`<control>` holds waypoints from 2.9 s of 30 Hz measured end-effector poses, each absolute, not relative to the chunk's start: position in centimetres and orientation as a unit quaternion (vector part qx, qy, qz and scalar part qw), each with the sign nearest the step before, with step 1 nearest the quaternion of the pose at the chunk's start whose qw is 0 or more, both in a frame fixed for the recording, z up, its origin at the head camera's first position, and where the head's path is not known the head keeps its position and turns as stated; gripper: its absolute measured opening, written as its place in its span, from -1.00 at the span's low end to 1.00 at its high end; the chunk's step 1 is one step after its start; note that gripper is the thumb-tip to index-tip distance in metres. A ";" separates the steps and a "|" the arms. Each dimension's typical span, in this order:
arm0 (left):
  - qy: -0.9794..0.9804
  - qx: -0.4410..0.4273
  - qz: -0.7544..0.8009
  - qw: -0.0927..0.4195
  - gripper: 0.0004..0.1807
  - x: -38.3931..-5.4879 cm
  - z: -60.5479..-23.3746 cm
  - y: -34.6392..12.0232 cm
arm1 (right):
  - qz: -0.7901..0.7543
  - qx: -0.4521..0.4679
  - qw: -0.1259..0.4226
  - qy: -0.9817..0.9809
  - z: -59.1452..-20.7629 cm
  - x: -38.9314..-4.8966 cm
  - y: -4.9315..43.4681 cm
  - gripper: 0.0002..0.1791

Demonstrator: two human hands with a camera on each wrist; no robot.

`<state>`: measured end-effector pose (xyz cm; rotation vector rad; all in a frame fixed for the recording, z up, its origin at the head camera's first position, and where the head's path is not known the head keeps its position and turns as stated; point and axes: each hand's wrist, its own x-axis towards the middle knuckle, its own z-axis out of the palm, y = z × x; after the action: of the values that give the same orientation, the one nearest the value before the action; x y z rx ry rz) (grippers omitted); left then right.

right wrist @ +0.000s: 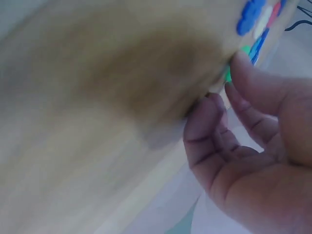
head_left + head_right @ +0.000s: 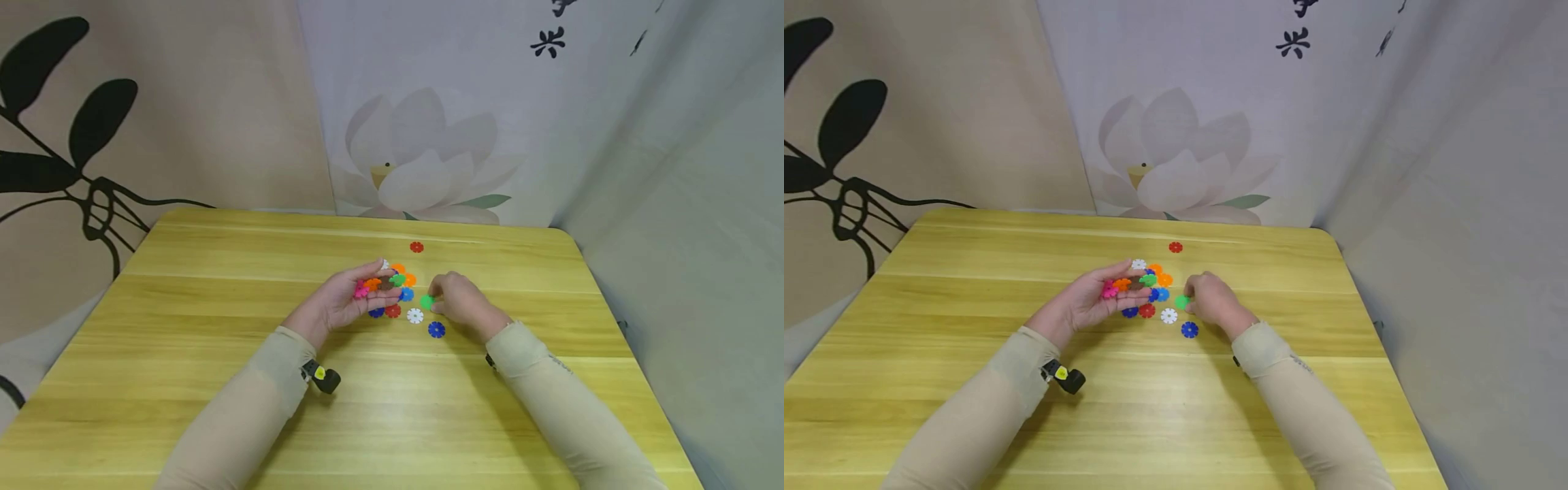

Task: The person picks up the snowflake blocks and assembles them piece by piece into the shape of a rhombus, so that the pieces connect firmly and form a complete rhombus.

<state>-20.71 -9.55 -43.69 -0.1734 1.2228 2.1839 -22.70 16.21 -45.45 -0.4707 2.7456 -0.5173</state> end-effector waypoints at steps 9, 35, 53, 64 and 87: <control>0.470 -0.087 0.826 0.299 -0.53 -20.7 -44.0 -9.4 | -0.182 -0.203 0.179 0.945 -44.7 -23.3 16.2 -0.76; 0.514 -0.098 0.807 0.275 -0.56 -20.5 -44.1 -9.1 | -0.676 0.040 0.205 0.707 -43.2 -21.6 13.1 -0.63; 0.571 -0.107 0.783 0.223 -0.60 -20.5 -44.2 -8.6 | -0.676 0.063 0.156 0.717 -43.8 -20.9 12.2 -0.77; 0.568 -0.097 0.791 0.207 -0.65 -20.5 -44.4 -8.6 | -0.726 0.067 0.138 0.670 -44.5 -20.3 11.1 -0.78; 0.473 -0.063 0.839 0.264 -0.44 -20.3 -44.3 -9.5 | -0.722 0.095 0.188 0.659 -45.1 -20.2 11.0 -0.79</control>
<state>-20.35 -9.48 -44.33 -0.1695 1.2773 2.2668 -20.19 11.01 -45.10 0.2671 1.8549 -2.0317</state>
